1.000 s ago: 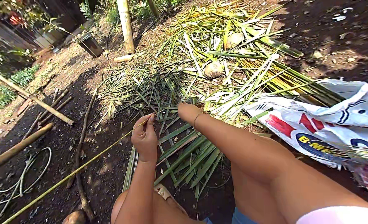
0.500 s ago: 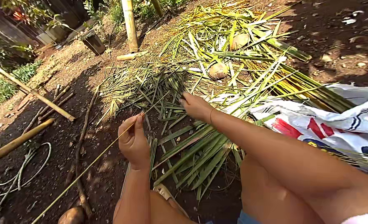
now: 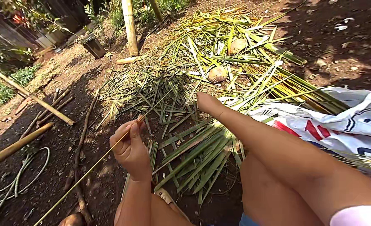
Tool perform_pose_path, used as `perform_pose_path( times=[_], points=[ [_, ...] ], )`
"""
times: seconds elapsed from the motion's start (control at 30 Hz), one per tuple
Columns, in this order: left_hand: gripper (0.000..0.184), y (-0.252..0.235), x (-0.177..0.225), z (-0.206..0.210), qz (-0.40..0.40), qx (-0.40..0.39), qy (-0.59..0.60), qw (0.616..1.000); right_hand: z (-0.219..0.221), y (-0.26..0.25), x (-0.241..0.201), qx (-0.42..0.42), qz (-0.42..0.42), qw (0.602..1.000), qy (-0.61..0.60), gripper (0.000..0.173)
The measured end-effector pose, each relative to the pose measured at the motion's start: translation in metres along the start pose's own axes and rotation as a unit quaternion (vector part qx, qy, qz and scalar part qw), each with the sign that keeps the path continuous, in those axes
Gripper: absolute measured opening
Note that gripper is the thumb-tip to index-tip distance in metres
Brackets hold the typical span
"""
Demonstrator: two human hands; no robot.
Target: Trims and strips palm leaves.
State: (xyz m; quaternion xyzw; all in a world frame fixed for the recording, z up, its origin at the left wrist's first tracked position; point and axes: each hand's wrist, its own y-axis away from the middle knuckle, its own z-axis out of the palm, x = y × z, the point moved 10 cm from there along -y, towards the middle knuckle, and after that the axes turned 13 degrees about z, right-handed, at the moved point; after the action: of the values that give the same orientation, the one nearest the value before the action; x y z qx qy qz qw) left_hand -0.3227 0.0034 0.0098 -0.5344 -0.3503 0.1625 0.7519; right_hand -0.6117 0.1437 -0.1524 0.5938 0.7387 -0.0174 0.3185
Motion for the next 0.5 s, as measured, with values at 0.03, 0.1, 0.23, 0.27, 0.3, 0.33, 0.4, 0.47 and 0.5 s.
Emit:
perform_pose_path(
  times=[0.03,0.1,0.23,0.27,0.3,0.33,0.4,0.47,0.5],
  points=[
    [0.014,0.000,-0.001,-0.002,0.001,-0.003,-0.002,1.000,-0.005,-0.007,0.006,-0.004,-0.004,0.999,-0.031,0.045],
    [0.016,0.004,-0.008,-0.002,0.001,-0.020,-0.008,1.000,-0.014,0.001,0.000,-0.036,-0.047,0.986,-0.159,0.056],
    [0.020,0.015,-0.016,0.006,0.013,-0.071,-0.023,0.997,0.003,0.081,-0.047,-0.274,-0.152,0.819,-0.481,0.036],
    [0.021,0.017,-0.016,0.010,0.020,-0.084,-0.025,0.996,0.009,0.101,-0.060,-0.342,-0.163,0.768,-0.517,0.034],
    [0.022,0.019,-0.015,0.014,0.027,-0.098,-0.026,0.994,0.015,0.118,-0.069,-0.391,-0.168,0.731,-0.533,0.033],
    [0.023,0.022,-0.015,0.018,0.032,-0.109,-0.028,0.993,0.020,0.130,-0.076,-0.423,-0.170,0.711,-0.535,0.032],
    [0.024,0.026,-0.013,0.022,0.031,-0.109,-0.019,0.993,0.029,0.143,-0.083,-0.458,-0.170,0.698,-0.524,0.032],
    [0.023,0.029,-0.010,0.024,0.030,-0.102,-0.008,0.994,0.032,0.146,-0.085,-0.470,-0.176,0.692,-0.519,0.030],
    [0.021,0.029,-0.010,0.024,0.026,-0.095,-0.003,0.995,0.032,0.145,-0.085,-0.471,-0.177,0.689,-0.522,0.029]
  ],
)
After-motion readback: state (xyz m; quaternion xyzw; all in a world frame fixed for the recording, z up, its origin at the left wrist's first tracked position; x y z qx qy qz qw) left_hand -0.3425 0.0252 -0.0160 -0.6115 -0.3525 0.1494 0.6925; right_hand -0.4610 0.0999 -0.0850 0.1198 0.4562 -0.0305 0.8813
